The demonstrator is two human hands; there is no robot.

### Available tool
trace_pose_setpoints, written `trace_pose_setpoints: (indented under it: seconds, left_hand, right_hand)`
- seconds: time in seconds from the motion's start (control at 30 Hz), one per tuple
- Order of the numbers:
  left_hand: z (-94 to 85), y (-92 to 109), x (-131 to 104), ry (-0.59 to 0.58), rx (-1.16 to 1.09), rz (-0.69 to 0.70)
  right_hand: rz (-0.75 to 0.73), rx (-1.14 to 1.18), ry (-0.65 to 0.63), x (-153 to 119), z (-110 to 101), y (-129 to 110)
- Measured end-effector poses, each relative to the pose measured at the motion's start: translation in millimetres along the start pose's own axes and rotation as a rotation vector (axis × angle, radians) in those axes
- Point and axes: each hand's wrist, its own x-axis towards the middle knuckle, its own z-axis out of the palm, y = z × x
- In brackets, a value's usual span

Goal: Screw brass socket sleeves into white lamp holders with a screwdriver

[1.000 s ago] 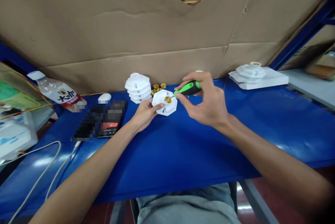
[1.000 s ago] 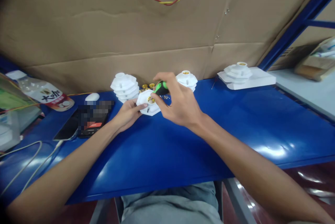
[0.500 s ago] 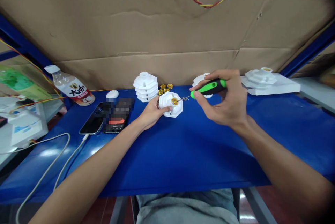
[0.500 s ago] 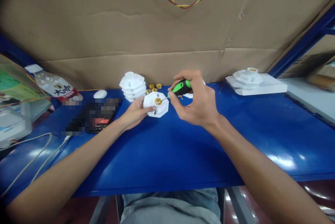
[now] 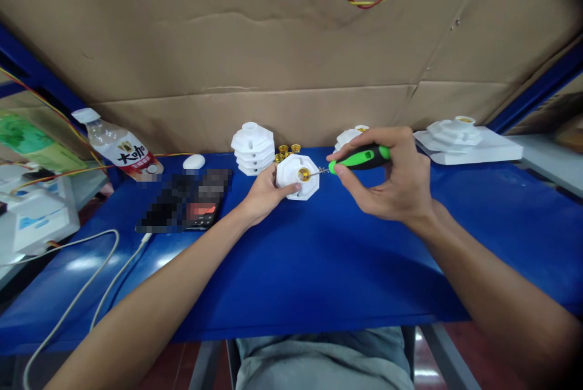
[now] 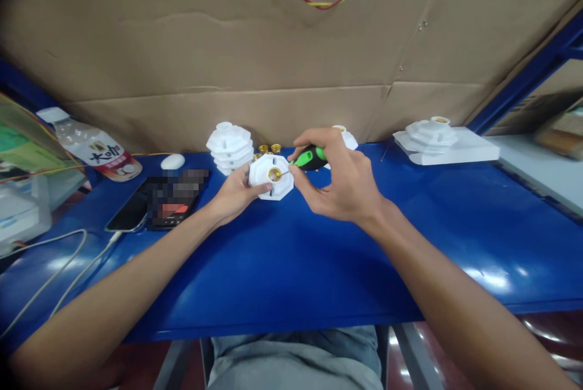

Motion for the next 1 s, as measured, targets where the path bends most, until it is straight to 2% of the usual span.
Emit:
trace_pose_setpoints:
  seconds: [0.3, 0.7, 1.0]
  left_hand:
    - [2.6, 3.9, -2.4, 0.016, 0.069, 0.03]
    - [3.8, 4.6, -2.8, -0.014, 0.042, 0.065]
    - [4.2, 11.4, -3.2, 0.018, 0.099, 0.043]
  right_hand:
    - [-0.062, -0.085, -0.045, -0.4, -2.5, -2.5]
    - [-0.09, -0.083, -0.058, -4.2, -1.6, 3.5]
    - [-0.145, -0.101, -0.136, -4.9, -1.1, 11.2]
